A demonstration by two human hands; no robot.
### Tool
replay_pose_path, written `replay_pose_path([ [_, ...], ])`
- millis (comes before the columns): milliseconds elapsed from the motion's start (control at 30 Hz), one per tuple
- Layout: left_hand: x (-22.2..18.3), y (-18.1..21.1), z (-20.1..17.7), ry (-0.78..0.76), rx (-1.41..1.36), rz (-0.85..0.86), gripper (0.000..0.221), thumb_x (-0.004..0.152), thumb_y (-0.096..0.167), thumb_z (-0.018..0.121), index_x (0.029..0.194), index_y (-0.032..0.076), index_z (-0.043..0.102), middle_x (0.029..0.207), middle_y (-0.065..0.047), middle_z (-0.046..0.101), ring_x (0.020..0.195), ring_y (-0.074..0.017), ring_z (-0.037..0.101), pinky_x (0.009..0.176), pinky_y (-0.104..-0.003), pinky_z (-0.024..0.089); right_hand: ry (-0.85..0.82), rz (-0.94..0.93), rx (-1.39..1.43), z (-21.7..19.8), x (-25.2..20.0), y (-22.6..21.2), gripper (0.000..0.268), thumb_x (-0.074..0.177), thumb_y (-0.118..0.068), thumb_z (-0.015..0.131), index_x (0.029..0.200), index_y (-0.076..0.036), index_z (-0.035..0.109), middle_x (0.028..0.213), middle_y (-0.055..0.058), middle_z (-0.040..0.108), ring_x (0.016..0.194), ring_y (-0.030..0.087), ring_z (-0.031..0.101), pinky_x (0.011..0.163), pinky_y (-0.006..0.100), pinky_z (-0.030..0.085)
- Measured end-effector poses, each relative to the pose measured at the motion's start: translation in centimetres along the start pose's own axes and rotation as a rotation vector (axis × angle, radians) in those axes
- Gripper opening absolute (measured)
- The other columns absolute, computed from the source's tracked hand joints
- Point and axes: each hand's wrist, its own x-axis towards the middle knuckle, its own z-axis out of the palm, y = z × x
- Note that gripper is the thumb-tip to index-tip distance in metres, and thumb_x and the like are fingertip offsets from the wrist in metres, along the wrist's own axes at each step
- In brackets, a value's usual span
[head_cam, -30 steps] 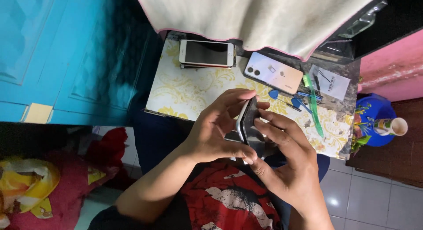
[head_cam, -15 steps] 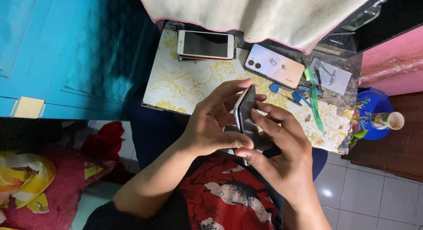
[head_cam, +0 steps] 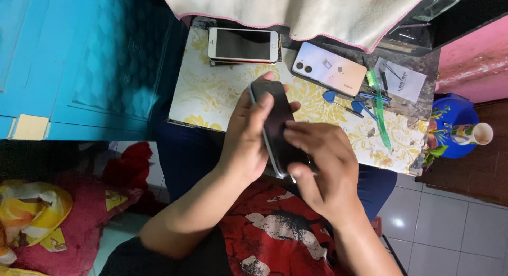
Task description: The person is disassembling a smartphone, specifically separating the screen and internal components using a small prying tool and an opening pick.
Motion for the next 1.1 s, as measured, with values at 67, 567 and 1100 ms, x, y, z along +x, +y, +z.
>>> replay_pose_path([
  [67, -0.1, 0.8, 0.9, 0.038, -0.043, -0.031, 0.062, 0.085, 0.030, 0.077, 0.139, 0.013, 0.051, 0.119, -0.014, 0.062, 0.097, -0.0278, 0.069, 0.072, -0.038, 0.057, 0.023, -0.081, -0.005, 0.5, -1.1, 1.1, 0.042, 0.099, -0.040, 0.056, 0.115, -0.001, 0.066, 0.123, 0.020, 0.069, 0.116, 0.038, 0.069, 0.102, 0.050, 0.056],
  [567, -2.0, 1.2, 4.2, 0.152, -0.137, -0.213, 0.044, 0.088, 0.048, 0.069, 0.118, 0.020, 0.053, 0.101, -0.004, 0.062, 0.090, -0.0244, 0.068, 0.073, -0.044, 0.056, 0.299, -0.321, -0.087, 0.7, -0.7, 1.5, 0.022, 0.101, -0.020, 0.061, 0.100, -0.001, 0.072, 0.100, 0.016, 0.068, 0.089, 0.035, 0.070, 0.081, 0.042, 0.062],
  [1100, -3.6, 2.6, 3.5, -0.255, -0.187, -0.126, 0.063, 0.094, -0.001, 0.051, 0.153, 0.012, 0.036, 0.163, -0.026, 0.038, 0.146, -0.0493, 0.043, 0.115, -0.064, 0.044, 0.287, -0.082, 0.240, 0.9, -3.0, 1.9, 0.073, 0.079, -0.038, 0.089, 0.135, -0.017, 0.046, 0.129, 0.017, 0.061, 0.129, 0.029, 0.060, 0.110, 0.046, 0.061],
])
